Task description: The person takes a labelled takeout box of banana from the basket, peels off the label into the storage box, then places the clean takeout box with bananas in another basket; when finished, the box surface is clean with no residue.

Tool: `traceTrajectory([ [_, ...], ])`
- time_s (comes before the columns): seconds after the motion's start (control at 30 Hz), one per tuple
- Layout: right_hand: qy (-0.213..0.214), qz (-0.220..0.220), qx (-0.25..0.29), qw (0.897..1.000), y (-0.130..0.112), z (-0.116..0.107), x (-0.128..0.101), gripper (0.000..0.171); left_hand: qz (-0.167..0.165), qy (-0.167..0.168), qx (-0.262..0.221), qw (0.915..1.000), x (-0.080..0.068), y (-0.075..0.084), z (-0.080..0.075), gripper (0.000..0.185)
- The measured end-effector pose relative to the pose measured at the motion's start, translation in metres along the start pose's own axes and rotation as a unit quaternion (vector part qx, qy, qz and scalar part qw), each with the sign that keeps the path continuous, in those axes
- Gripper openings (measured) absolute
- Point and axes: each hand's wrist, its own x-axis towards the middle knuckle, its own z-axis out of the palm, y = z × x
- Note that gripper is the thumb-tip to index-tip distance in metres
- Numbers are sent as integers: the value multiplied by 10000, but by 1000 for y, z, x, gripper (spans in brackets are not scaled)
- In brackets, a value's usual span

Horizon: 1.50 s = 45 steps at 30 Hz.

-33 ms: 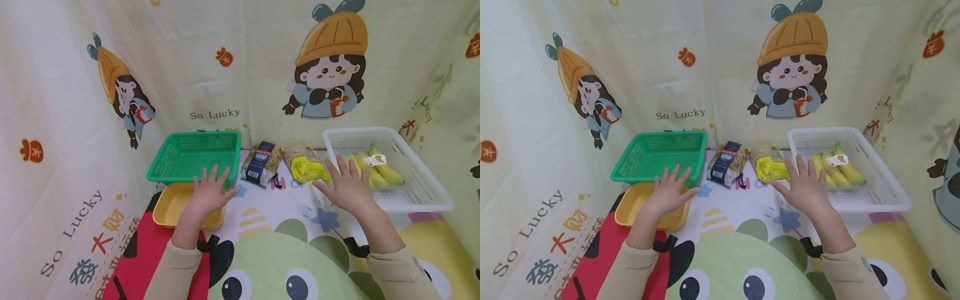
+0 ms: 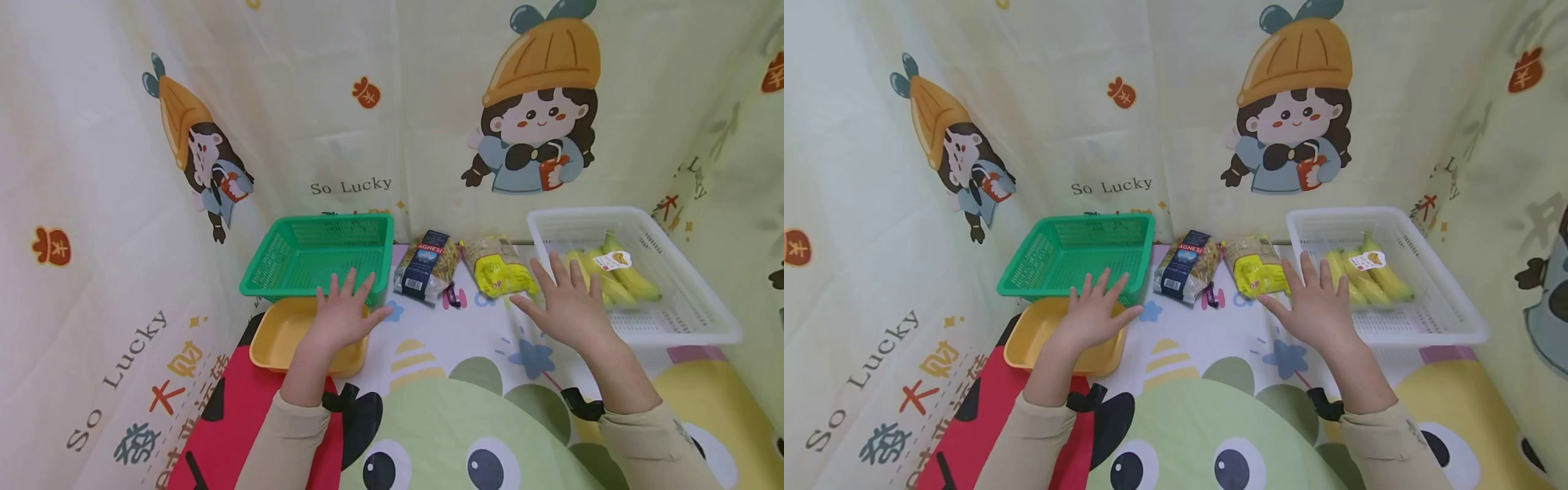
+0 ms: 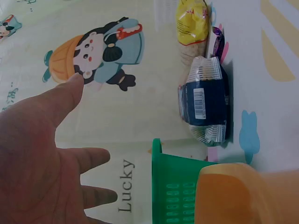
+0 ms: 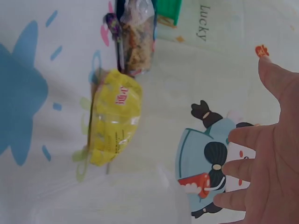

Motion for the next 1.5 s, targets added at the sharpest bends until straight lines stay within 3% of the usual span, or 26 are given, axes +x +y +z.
traceTrajectory([
  [0.17,-112,-1,132,9998,5,0,-2,92,115,7,-118,9999,5,5,3,92],
  [0.3,-146,-104,534,9984,14,-2,-3,86,371,63,-780,9962,12,20,3,86],
  [0.4,-228,-141,864,9959,24,-7,-3,84,697,-53,-1606,9845,19,39,1,79],
  [0.57,-454,-119,1294,9905,43,-24,-3,85,1185,-587,-2637,9555,38,79,2,69],
  [0.63,-500,-133,1426,9884,52,-31,-1,83,1193,-832,-3073,9404,48,97,2,65],
  [0.83,-557,19,1752,9830,85,-50,6,78,1131,-1510,-4368,8795,78,154,7,50],
  [0.93,-611,103,1756,9825,106,-60,12,78,1065,-1661,-4843,8524,92,182,11,44],
  [1.1,-949,459,1790,9782,139,-72,27,82,843,-1855,-5941,7781,112,225,21,43],
  [1.17,-1105,667,1908,9731,149,-75,32,85,736,-1952,-6213,7553,117,240,24,44],
  [1.23,-1127,766,2067,9689,159,-76,38,87,635,-1967,-6309,7478,120,256,26,43],
  [1.3,-1124,884,2237,9641,168,-76,43,91,518,-1931,-6481,7349,123,272,28,40],
  [1.5,-1429,1320,2723,9424,193,-70,51,98,83,-1736,-6772,7150,123,318,39,46],
])
